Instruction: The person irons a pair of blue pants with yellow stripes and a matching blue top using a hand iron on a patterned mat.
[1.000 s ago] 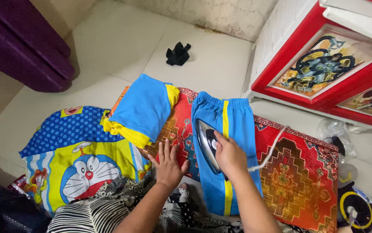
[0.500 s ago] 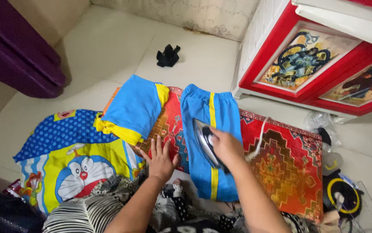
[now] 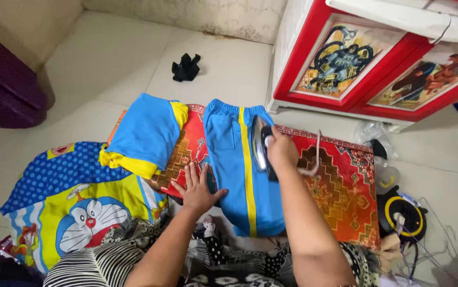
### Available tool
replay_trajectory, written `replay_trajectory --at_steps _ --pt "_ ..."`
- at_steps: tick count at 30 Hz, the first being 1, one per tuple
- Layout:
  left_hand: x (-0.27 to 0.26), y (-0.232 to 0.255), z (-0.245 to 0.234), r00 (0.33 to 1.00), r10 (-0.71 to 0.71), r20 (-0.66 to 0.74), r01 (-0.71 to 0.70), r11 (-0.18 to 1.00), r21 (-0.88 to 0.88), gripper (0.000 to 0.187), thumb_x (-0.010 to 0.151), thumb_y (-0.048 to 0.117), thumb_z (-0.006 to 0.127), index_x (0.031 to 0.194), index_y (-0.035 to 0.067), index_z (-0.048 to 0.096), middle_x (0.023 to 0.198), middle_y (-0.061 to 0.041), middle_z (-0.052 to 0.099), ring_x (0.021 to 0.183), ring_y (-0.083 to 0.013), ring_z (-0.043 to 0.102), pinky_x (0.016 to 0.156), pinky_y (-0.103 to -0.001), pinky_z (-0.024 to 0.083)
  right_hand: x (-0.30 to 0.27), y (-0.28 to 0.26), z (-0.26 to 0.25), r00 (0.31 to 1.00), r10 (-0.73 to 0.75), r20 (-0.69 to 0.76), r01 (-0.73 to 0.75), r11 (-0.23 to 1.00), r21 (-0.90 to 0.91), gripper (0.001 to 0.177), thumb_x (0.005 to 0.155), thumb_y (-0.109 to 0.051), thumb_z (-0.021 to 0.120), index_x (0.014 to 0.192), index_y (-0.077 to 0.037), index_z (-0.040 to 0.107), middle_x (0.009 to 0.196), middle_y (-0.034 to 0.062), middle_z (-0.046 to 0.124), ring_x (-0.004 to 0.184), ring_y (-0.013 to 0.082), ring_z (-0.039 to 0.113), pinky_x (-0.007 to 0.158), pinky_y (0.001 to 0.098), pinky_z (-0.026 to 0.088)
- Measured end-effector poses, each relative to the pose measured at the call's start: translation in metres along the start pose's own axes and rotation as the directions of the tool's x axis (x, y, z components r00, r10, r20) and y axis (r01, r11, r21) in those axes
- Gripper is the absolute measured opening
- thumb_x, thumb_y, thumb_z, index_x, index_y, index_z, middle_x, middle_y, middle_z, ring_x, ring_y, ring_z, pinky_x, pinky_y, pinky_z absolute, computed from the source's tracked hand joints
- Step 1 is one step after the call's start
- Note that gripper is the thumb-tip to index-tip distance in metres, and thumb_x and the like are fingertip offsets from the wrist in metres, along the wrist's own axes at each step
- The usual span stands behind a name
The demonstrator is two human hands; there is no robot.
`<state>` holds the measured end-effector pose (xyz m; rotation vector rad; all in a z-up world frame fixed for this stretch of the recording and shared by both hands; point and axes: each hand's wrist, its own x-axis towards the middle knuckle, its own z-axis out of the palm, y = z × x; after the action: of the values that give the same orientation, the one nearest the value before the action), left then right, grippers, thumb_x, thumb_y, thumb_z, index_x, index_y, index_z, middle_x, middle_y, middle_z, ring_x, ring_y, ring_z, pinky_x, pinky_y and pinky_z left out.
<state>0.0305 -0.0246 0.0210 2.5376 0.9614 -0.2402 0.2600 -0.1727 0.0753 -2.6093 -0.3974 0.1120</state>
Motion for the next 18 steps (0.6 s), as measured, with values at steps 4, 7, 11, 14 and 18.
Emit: replay_trajectory --at_steps 4,7,11,14,18 --pt "0.001 -0.004 0.000 0.995 -0.006 0.097 0.005 1.000 0.013 0.126 0.067 0.082 0.070 0.164 0.030 0.008 0.171 -0.016 -0.009 0.157 -0.0345 -0.014 0.109 -0.080 -0.010 -0.019 0.003 -0.017 0.994 -0.039 0.101 0.034 0.998 0.050 0.043 0.098 -0.029 0.057 0.141 -0.028 0.061 0.120 0.0217 0.069 0.109 0.0416 0.066 0.094 0.0510 0.053" --pt "0.009 -0.008 0.004 0.996 0.033 0.085 -0.037 0.998 0.041 0.130 0.066 0.083 0.071 0.164 0.028 0.006 0.172 -0.016 -0.013 0.158 -0.0347 -0.016 0.108 -0.083 -0.010 -0.095 0.028 -0.028 0.987 -0.064 0.147 0.068 0.997 -0.024 0.046 0.098 -0.026 0.055 0.144 -0.029 0.057 0.124 0.0210 0.067 0.107 0.0434 0.066 0.090 0.0519 0.054" --pt "0.015 -0.007 -0.009 0.959 0.006 0.282 -0.017 0.999 0.034 0.141 0.062 0.079 0.078 0.165 0.028 -0.004 0.170 -0.016 -0.023 0.155 -0.0367 -0.026 0.106 -0.082 -0.012 -0.153 0.047 -0.040 0.992 -0.036 0.118 0.053 0.988 -0.145 0.050 0.094 -0.026 0.057 0.144 -0.030 0.056 0.124 0.0210 0.067 0.103 0.0431 0.069 0.086 0.0529 0.057" --pt "0.013 -0.005 -0.014 0.947 -0.004 0.322 -0.013 0.999 0.051 0.142 0.062 0.078 0.079 0.165 0.028 -0.006 0.170 -0.016 -0.024 0.155 -0.0372 -0.028 0.107 -0.082 -0.012 -0.142 0.046 -0.034 0.997 0.020 0.075 -0.008 0.987 -0.161 0.049 0.096 -0.027 0.056 0.146 -0.031 0.056 0.127 0.0258 0.064 0.101 0.0453 0.069 0.086 0.0540 0.057" --pt "0.016 -0.003 -0.014 0.949 -0.009 0.315 -0.007 0.999 0.047 0.144 0.061 0.077 0.080 0.165 0.029 -0.006 0.170 -0.015 -0.024 0.155 -0.0364 -0.028 0.107 -0.082 -0.012 -0.040 0.033 -0.008 0.999 -0.033 -0.023 0.029 0.988 -0.149 0.049 0.099 -0.027 0.055 0.148 -0.025 0.055 0.121 0.0339 0.063 0.104 0.0501 0.066 0.087 0.0570 0.055"
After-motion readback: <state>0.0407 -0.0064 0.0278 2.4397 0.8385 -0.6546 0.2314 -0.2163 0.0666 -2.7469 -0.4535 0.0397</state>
